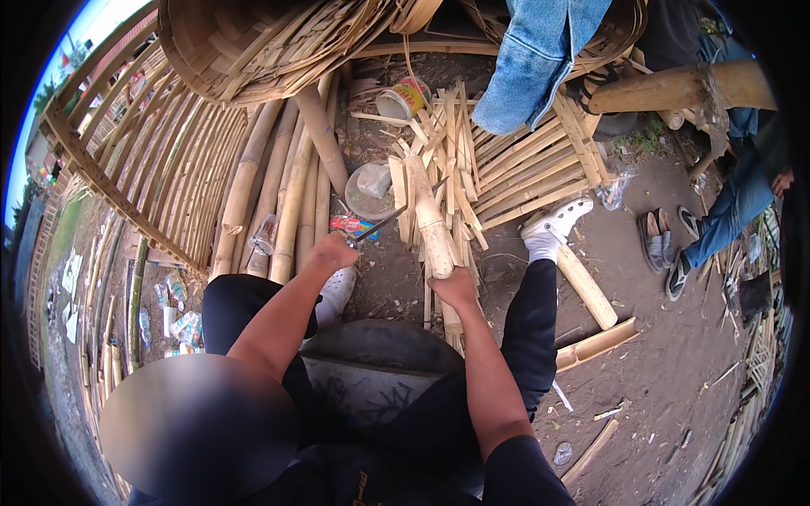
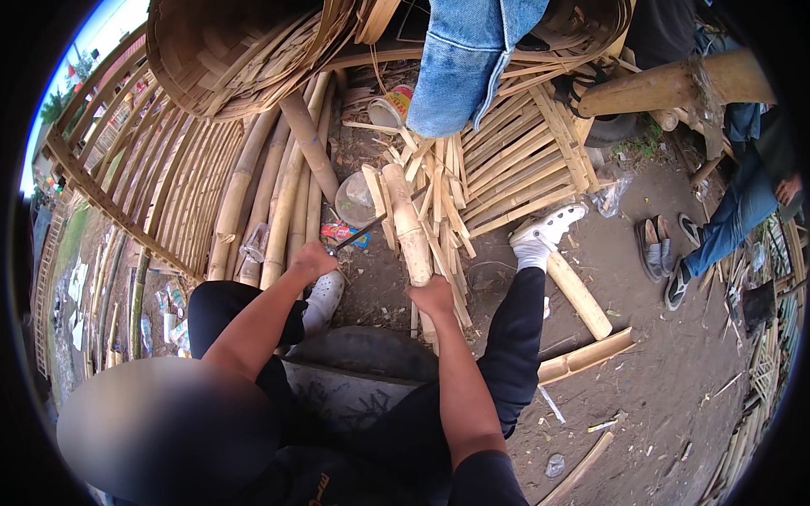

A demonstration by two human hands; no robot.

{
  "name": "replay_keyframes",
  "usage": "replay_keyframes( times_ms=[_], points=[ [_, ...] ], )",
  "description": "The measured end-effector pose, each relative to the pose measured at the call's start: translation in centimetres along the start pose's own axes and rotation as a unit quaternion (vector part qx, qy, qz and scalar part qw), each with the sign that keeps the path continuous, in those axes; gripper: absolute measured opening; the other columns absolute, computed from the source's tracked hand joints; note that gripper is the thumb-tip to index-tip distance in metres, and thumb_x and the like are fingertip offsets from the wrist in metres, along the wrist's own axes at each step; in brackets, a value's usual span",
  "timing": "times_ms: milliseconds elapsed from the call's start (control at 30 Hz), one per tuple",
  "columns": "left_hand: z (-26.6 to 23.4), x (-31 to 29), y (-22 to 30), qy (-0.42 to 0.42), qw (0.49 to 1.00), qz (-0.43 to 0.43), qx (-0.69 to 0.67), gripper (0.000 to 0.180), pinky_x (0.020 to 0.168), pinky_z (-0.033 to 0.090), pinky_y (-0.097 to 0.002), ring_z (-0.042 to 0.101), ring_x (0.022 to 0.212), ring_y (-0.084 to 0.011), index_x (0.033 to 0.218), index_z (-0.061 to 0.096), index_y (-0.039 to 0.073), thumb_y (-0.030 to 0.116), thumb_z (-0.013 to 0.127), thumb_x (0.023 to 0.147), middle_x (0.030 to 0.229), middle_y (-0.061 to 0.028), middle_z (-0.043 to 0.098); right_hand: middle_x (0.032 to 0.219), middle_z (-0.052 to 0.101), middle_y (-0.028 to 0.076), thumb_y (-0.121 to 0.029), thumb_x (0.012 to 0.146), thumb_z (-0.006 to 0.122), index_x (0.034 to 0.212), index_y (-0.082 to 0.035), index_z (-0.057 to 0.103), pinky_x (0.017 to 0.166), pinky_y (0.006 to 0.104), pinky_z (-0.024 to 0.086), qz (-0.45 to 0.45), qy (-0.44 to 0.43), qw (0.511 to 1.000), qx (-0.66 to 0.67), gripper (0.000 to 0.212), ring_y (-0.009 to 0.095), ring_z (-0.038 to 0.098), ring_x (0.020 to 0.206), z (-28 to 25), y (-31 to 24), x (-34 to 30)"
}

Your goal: The person shaves a piece of bamboo by hand using a knife, removing thin strips from the surface and ends of the bamboo pole.

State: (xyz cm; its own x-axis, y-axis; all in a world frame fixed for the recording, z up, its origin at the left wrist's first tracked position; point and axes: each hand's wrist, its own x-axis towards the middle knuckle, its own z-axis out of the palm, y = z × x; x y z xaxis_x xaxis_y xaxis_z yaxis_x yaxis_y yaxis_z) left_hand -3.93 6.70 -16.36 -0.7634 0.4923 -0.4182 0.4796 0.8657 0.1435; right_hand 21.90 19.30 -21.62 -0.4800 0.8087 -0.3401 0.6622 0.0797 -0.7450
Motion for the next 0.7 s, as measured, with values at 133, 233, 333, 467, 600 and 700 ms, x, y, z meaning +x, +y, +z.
replay_keyframes(
  times_ms=[133,233,333,467,600,700],
  points=[
    [0.1,-1.0,0.4,0.011,0.999,0.039,-0.032,0.048,0.098,0.046,-0.0419,0.059,0.114,-0.0363,0.112,0.065,0.001,0.03,0.063,0.073,0.118,-0.022,0.063,0.09,0.068,0.027,-0.032,0.061,0.078,0.09,0.007,0.068,0.08,0.0396,0.053,-0.014,0.014,1.0,0.01,0.05,0.036,0.068,0.088,-0.1,0.4,0.7],
    [0.2,-0.3,-1.5,0.006,0.998,0.045,-0.03,0.048,0.097,0.047,-0.0426,0.06,0.11,-0.038,0.11,0.065,0.0,0.03,0.062,0.073,0.114,-0.0234,0.064,0.086,0.069,0.025,-0.031,0.061,0.079,0.088,0.007,0.069,0.079,0.039,0.054,0.005,-0.015,1.0,0.013,0.048,0.034,0.069,0.084,-0.4,0.0,0.8],
    [-1.6,-1.6,-2.0,-0.002,0.998,0.057,-0.019,0.046,0.094,0.048,-0.043,0.062,0.107,-0.0384,0.105,0.066,-0.002,0.03,0.062,0.073,0.11,-0.0251,0.065,0.087,0.069,0.023,-0.03,0.062,0.08,0.089,0.005,0.069,0.078,0.0386,0.053,0.016,-0.03,0.999,0.031,0.045,0.032,0.069,0.084,-1.5,-0.7,-0.1],
    [-2.3,-2.0,-4.2,-0.017,0.997,0.067,-0.015,0.041,0.093,0.049,-0.0434,0.062,0.105,-0.0385,0.1,0.068,-0.004,0.026,0.06,0.073,0.105,-0.0285,0.065,0.088,0.07,0.022,-0.029,0.061,0.079,0.091,0.004,0.069,0.079,0.0378,0.053,0.011,-0.027,0.999,0.023,0.045,0.032,0.069,0.086,-1.8,-1.3,-1.1],
    [-0.2,-1.6,-7.1,0.035,0.997,0.055,-0.028,0.033,0.081,0.051,-0.0439,0.066,0.087,-0.0385,0.084,0.068,-0.007,0.022,0.058,0.071,0.087,-0.0282,0.066,0.09,0.07,0.023,-0.029,0.061,0.078,0.093,0.005,0.069,0.08,0.0372,0.053,0.001,-0.028,1.0,0.004,0.047,0.032,0.069,0.088,-1.4,-2.0,-2.0],
    [1.2,-1.9,-8.2,0.036,0.997,0.041,-0.057,0.03,0.072,0.053,-0.0441,0.069,0.074,-0.037,0.075,0.067,-0.009,0.018,0.055,0.07,0.075,-0.0277,0.066,0.09,0.07,0.023,-0.029,0.061,0.078,0.093,0.005,0.069,0.08,0.0371,0.053,0.0,-0.023,1.0,-0.012,0.047,0.032,0.069,0.087,-1.2,-2.1,-2.7]
  ],
)
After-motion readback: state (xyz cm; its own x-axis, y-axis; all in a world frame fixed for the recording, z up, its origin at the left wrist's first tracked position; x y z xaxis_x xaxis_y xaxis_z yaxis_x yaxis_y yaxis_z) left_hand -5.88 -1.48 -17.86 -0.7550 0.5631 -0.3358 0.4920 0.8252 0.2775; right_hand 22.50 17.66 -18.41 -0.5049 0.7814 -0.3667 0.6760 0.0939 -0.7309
